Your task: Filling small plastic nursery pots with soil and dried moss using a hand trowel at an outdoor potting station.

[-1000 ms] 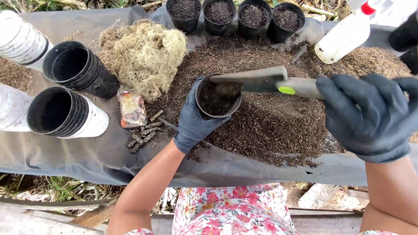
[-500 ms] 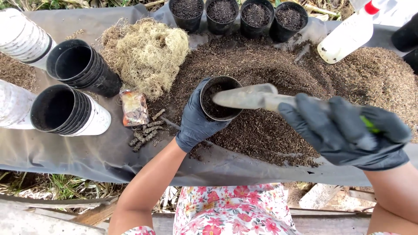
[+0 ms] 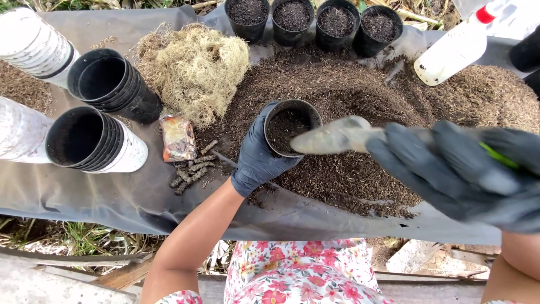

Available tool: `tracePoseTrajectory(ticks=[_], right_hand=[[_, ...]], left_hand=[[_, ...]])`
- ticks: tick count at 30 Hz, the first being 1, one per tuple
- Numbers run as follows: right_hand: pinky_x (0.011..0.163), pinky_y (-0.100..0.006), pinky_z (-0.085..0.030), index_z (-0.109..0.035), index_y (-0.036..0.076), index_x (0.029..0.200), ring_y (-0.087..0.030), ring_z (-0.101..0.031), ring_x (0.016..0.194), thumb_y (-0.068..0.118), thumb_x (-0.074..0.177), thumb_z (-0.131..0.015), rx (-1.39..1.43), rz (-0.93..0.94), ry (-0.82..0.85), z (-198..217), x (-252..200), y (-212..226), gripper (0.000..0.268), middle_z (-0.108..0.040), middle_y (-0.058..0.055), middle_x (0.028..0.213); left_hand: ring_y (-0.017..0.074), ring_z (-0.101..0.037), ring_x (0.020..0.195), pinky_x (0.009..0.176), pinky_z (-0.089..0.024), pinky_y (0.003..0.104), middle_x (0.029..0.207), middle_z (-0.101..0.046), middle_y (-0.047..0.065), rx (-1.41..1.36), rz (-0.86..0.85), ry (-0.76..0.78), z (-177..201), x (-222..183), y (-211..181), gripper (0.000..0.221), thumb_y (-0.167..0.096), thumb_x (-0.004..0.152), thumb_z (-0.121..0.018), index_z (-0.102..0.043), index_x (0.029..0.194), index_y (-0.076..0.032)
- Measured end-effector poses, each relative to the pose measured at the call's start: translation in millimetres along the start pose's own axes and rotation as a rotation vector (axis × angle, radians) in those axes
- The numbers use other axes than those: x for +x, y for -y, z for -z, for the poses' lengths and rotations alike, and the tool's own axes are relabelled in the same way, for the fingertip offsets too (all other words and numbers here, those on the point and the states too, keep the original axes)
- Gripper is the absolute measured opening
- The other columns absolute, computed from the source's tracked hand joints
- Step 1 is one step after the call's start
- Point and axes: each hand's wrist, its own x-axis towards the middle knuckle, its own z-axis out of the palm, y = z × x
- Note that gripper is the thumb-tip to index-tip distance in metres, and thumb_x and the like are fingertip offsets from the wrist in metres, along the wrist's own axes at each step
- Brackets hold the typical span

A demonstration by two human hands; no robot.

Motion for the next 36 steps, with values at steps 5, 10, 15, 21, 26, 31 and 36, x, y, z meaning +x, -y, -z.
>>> tracePoseTrajectory(ticks=[5, 10, 15, 21, 26, 31, 36], right_hand=[[0.101, -0.037, -0.043, -0.07, 0.038, 0.15, -0.009, -0.065, 0.118, 0.009, 0.1, -0.067, 1.059, -0.751, 0.052, -10, 27, 13, 0.058, -0.066, 0.019, 0.144], [0.081, -0.035, -0.059, -0.043, 0.028, 0.17, -0.027, -0.065, 0.105, 0.021, 0.102, -0.076, 0.533, -0.405, 0.096, -8, 4, 21, 0.076, -0.057, 0.012, 0.161], [0.104, -0.036, -0.053, -0.046, 0.007, 0.161, -0.026, -0.067, 0.127, -0.005, 0.094, -0.064, 0.929, -0.351, -0.117, -20, 16, 4, 0.07, -0.06, -0.013, 0.154], [0.108, -0.034, -0.038, -0.086, 0.013, 0.132, -0.014, -0.066, 0.117, 0.015, 0.108, -0.084, 1.179, -1.008, -0.195, -22, 46, 24, 0.024, -0.073, -0.007, 0.129], [0.075, -0.038, -0.055, -0.077, 0.024, 0.147, -0.02, -0.066, 0.117, -0.009, 0.096, -0.072, 1.106, -0.725, -0.259, -40, 23, 3, 0.061, -0.071, -0.001, 0.141], [0.088, -0.044, -0.059, -0.069, 0.001, 0.138, -0.035, -0.074, 0.102, -0.002, 0.082, -0.067, 1.118, -0.482, -0.24, -30, 27, 9, 0.056, -0.071, -0.018, 0.132], [0.095, -0.045, -0.046, -0.072, -0.001, 0.116, -0.031, -0.065, 0.112, 0.002, 0.086, -0.067, 0.608, -0.434, -0.177, -33, 31, 7, 0.03, -0.071, -0.022, 0.129]], left_hand=[[0.032, -0.064, 0.132, 0.119, -0.049, 0.038, 0.141, -0.062, 0.015, 0.06, 0.016, -0.03, 1, 9, -20, 0.084, -0.029, 0.079, -0.089, -0.044, 0.145, -0.005], [0.0324, -0.064, 0.132, 0.12, -0.05, 0.04, 0.142, -0.061, 0.015, 0.032, 0.005, -0.018, 1, 10, -22, 0.082, -0.029, 0.079, -0.089, -0.044, 0.145, -0.007], [0.0339, -0.062, 0.135, 0.119, -0.05, 0.04, 0.146, -0.059, 0.016, 0.044, 0.076, 0.0, -1, 5, -10, 0.094, -0.035, 0.075, -0.089, -0.039, 0.15, -0.007], [0.0333, -0.064, 0.132, 0.119, -0.049, 0.041, 0.142, -0.061, 0.016, 0.066, 0.019, -0.028, 3, 8, -16, 0.083, -0.029, 0.08, -0.087, -0.043, 0.146, -0.006], [0.0312, -0.066, 0.129, 0.119, -0.05, 0.039, 0.139, -0.063, 0.015, 0.061, 0.024, 0.0, 5, 15, -29, 0.079, -0.029, 0.079, -0.087, -0.046, 0.143, -0.006], [0.0327, -0.062, 0.135, 0.122, -0.047, 0.041, 0.144, -0.06, 0.015, 0.006, 0.01, -0.002, 1, 7, -14, 0.084, -0.027, 0.079, -0.089, -0.043, 0.147, -0.007], [0.0337, -0.06, 0.138, 0.122, -0.046, 0.041, 0.147, -0.058, 0.015, 0.05, 0.054, 0.012, 1, 2, -7, 0.093, -0.032, 0.076, -0.09, -0.04, 0.15, -0.007]])
